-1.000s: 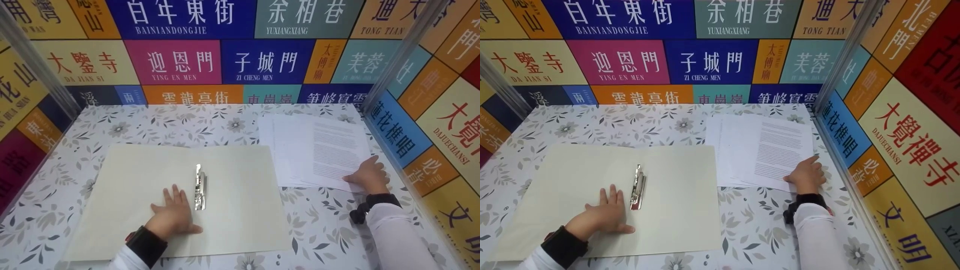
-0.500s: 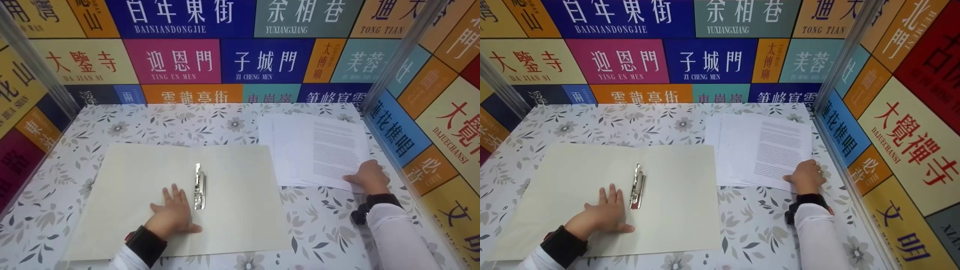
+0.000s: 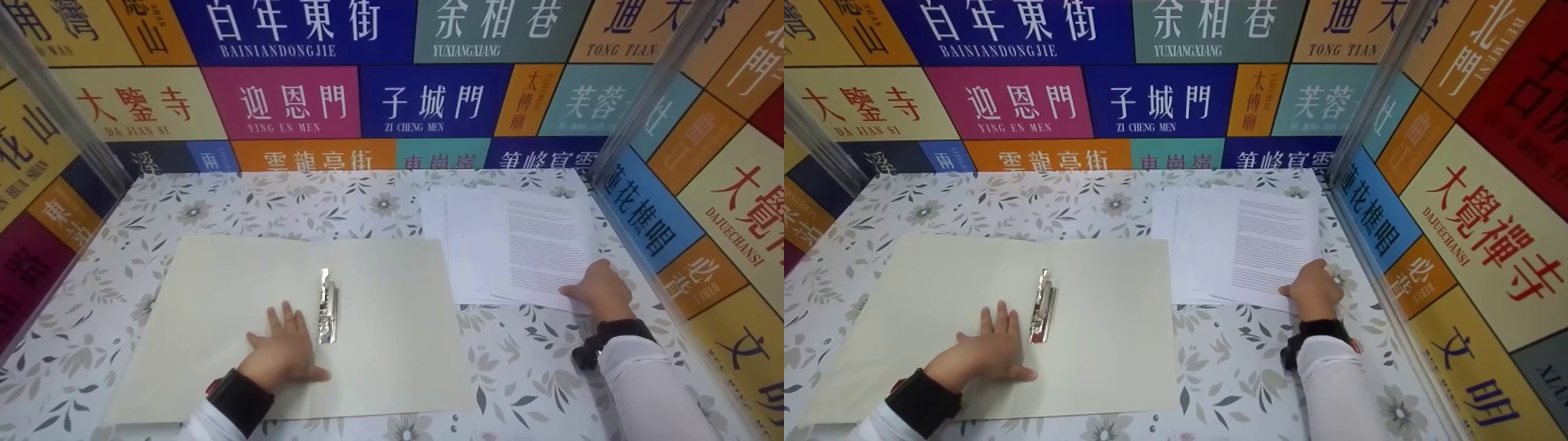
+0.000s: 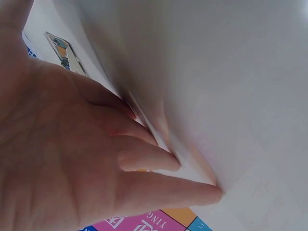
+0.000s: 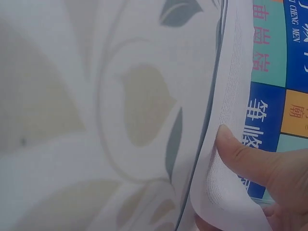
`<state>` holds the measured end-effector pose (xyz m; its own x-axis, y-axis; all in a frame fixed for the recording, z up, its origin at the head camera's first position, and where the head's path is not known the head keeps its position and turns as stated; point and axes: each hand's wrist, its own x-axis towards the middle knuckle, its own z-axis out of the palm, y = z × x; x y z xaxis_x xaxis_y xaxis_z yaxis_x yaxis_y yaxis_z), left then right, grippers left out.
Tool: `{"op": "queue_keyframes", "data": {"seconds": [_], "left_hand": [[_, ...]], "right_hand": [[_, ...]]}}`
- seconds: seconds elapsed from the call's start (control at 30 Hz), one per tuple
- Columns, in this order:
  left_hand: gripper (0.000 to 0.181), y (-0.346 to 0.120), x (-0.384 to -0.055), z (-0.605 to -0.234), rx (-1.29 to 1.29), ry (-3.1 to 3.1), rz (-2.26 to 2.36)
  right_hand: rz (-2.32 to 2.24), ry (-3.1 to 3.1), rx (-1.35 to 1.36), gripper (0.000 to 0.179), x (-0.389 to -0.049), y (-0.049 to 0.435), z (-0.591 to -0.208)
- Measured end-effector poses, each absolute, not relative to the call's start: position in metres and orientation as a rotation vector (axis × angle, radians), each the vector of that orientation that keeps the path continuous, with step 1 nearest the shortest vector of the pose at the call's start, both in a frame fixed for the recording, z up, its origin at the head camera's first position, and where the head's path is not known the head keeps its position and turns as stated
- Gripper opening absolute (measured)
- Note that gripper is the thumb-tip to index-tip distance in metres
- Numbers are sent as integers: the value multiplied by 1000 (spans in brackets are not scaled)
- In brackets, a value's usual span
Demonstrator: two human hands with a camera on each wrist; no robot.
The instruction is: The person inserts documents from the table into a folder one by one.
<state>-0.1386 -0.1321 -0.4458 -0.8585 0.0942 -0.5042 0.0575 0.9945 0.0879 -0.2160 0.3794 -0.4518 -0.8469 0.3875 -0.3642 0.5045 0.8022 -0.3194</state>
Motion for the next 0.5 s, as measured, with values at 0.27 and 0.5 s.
{"op": "queue_keyframes", "data": {"seconds": [0.27, 0.5], "left_hand": [[127, -131, -138, -442, 95, 2591, 117], [127, -131, -136, -441, 100, 2601, 126]], "right_hand": [[-691, 2694, 697, 92, -214, 379, -453], [-707, 2655, 715, 68, -214, 386, -453]]}}
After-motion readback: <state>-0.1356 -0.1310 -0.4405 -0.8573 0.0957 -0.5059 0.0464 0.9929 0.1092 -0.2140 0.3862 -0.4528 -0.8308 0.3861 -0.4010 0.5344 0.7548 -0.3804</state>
